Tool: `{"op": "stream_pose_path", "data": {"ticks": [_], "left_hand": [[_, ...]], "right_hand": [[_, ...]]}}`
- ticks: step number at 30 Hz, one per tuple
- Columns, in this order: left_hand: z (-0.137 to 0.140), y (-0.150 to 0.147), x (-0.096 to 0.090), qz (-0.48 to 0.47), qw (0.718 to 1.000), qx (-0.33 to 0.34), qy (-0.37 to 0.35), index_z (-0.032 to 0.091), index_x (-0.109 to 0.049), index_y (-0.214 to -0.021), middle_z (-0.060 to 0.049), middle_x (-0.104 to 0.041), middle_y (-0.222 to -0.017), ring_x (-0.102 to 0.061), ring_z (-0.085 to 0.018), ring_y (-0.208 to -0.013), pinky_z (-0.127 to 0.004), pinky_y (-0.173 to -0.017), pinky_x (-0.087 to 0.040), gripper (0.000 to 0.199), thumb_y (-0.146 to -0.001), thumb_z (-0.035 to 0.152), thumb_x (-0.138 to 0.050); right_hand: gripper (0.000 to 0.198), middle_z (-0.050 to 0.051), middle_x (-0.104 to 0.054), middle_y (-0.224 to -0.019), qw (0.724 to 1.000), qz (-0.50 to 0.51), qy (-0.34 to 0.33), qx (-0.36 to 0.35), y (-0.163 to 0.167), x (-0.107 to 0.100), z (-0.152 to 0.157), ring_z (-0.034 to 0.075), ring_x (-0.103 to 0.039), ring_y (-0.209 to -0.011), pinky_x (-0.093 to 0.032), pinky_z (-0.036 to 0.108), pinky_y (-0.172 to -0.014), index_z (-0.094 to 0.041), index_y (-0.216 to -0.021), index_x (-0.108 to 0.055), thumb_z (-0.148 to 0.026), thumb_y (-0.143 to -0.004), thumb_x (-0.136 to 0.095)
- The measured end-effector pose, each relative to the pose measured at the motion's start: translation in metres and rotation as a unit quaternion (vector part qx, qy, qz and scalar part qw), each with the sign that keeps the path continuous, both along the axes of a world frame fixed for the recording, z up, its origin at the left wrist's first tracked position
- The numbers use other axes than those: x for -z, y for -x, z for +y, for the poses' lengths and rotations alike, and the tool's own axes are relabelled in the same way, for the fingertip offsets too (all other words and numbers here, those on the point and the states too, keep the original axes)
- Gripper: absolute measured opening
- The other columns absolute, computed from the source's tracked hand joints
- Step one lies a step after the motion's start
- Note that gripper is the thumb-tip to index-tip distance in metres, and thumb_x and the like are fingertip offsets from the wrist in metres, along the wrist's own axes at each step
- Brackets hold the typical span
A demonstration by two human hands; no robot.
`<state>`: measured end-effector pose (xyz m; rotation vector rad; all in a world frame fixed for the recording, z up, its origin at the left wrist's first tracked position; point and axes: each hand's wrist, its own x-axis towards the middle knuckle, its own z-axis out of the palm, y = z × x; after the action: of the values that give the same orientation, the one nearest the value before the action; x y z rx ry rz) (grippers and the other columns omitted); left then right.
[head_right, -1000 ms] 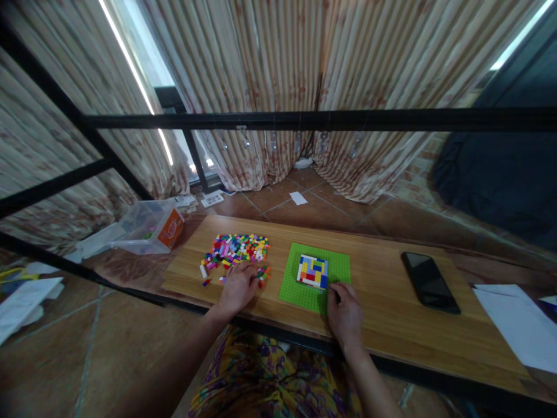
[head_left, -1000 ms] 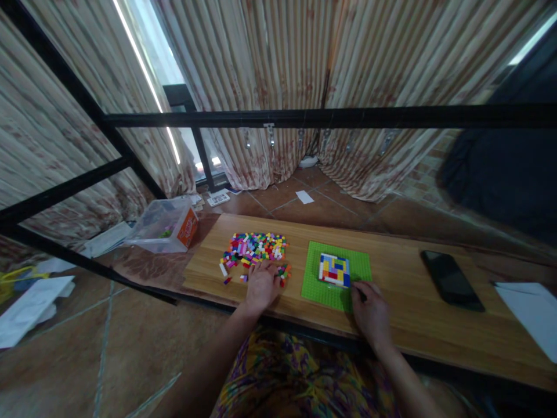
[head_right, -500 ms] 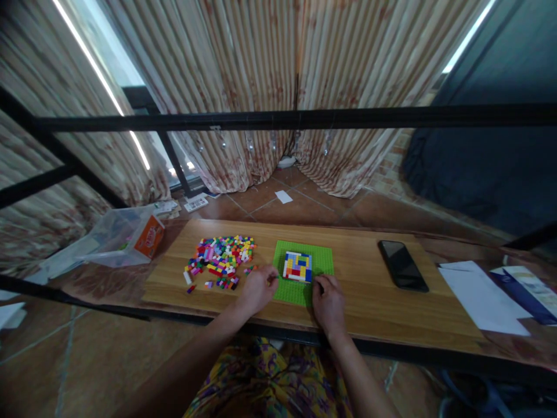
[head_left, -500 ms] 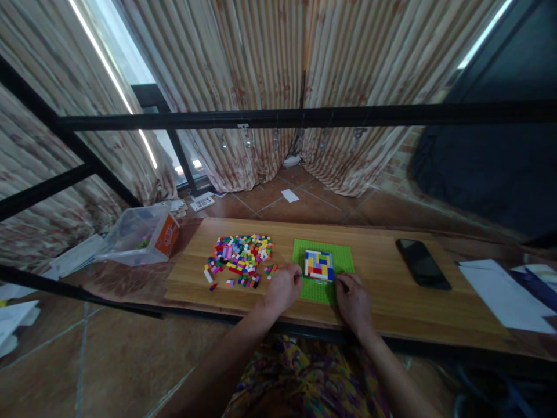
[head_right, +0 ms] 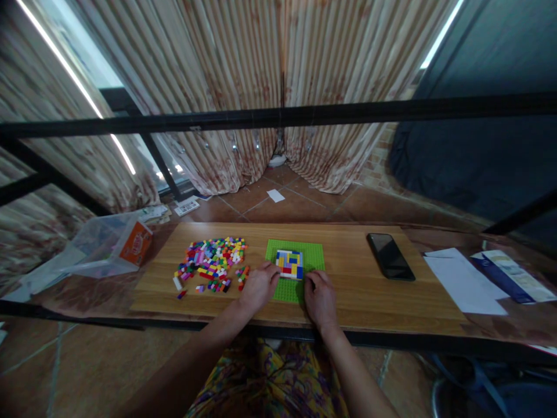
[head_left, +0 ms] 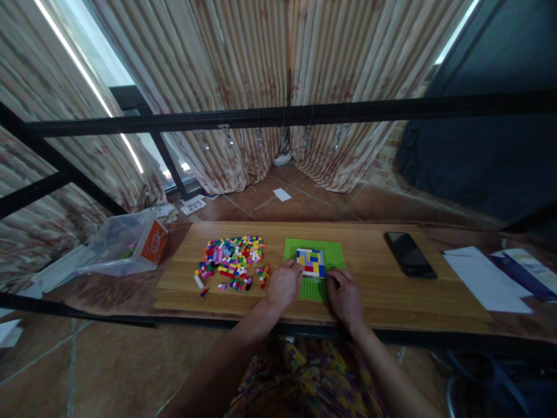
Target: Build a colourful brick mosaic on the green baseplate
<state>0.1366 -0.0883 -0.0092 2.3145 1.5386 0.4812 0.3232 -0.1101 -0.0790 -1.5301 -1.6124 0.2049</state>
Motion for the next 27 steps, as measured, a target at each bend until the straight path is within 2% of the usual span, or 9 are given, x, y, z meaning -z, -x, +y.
{"op": "stream_pose_path", "data": {"ticks": [8, 13, 18, 21, 24, 27], "left_hand": [[0.0, -0.003, 0.005, 0.011, 1.0, -0.009, -0.005, 0.021, -0.067, -0.092, -0.005, -0.062, -0.094, -0.059, -0.017, -0.083, -0.027, -0.074, -0.047, 0.026, -0.094, 0.022, -0.041], [-0.003, -0.002, 0.017, -0.125, 0.991, -0.037, -0.025, 0.023, -0.071, -0.09, -0.003, -0.064, -0.092, -0.06, -0.014, -0.087, -0.026, -0.079, -0.047, 0.024, -0.093, 0.027, -0.047], [-0.003, -0.007, 0.032, -0.28, 0.956, -0.089, -0.027, 0.022, -0.073, -0.081, -0.002, -0.064, -0.088, -0.06, -0.013, -0.083, -0.026, -0.08, -0.049, 0.015, -0.087, 0.025, -0.059], [-0.003, -0.01, 0.038, -0.338, 0.934, -0.108, -0.034, 0.021, -0.073, -0.079, -0.002, -0.064, -0.086, -0.061, -0.014, -0.083, -0.027, -0.079, -0.05, 0.013, -0.084, 0.024, -0.062], [-0.003, -0.009, 0.038, -0.333, 0.936, -0.104, -0.04, 0.021, -0.073, -0.079, -0.003, -0.065, -0.087, -0.061, -0.014, -0.085, -0.028, -0.082, -0.049, 0.012, -0.084, 0.025, -0.063], [-0.002, -0.005, 0.033, -0.282, 0.956, -0.079, -0.036, 0.022, -0.073, -0.083, -0.003, -0.067, -0.09, -0.061, -0.015, -0.088, -0.03, -0.085, -0.048, 0.012, -0.085, 0.024, -0.061]], "right_hand": [[0.027, 0.012, -0.065, -0.092, 1.0, 0.008, 0.007, -0.008, 0.0, -0.002, -0.001, 0.023, -0.06, -0.085, -0.05, 0.039, -0.08, -0.017, -0.085, -0.069, -0.031, -0.089, -0.046], [0.027, 0.012, -0.066, -0.092, 1.0, 0.003, 0.009, 0.0, 0.001, -0.004, -0.001, 0.023, -0.061, -0.084, -0.05, 0.039, -0.08, -0.017, -0.085, -0.069, -0.031, -0.089, -0.045], [0.028, 0.012, -0.066, -0.09, 1.0, 0.005, -0.003, 0.001, 0.002, -0.004, -0.001, 0.023, -0.06, -0.083, -0.05, 0.039, -0.079, -0.018, -0.084, -0.069, -0.031, -0.089, -0.045], [0.027, 0.012, -0.065, -0.092, 1.0, 0.007, 0.001, 0.007, 0.002, -0.003, -0.001, 0.023, -0.06, -0.084, -0.05, 0.039, -0.079, -0.017, -0.084, -0.069, -0.032, -0.089, -0.046], [0.027, 0.012, -0.066, -0.092, 1.0, 0.005, 0.006, 0.002, 0.001, -0.002, -0.001, 0.023, -0.061, -0.084, -0.05, 0.039, -0.079, -0.017, -0.085, -0.069, -0.031, -0.089, -0.045], [0.028, 0.012, -0.066, -0.092, 1.0, 0.003, 0.005, 0.0, 0.001, -0.003, -0.001, 0.023, -0.061, -0.084, -0.051, 0.039, -0.079, -0.017, -0.085, -0.069, -0.031, -0.089, -0.045]]}}
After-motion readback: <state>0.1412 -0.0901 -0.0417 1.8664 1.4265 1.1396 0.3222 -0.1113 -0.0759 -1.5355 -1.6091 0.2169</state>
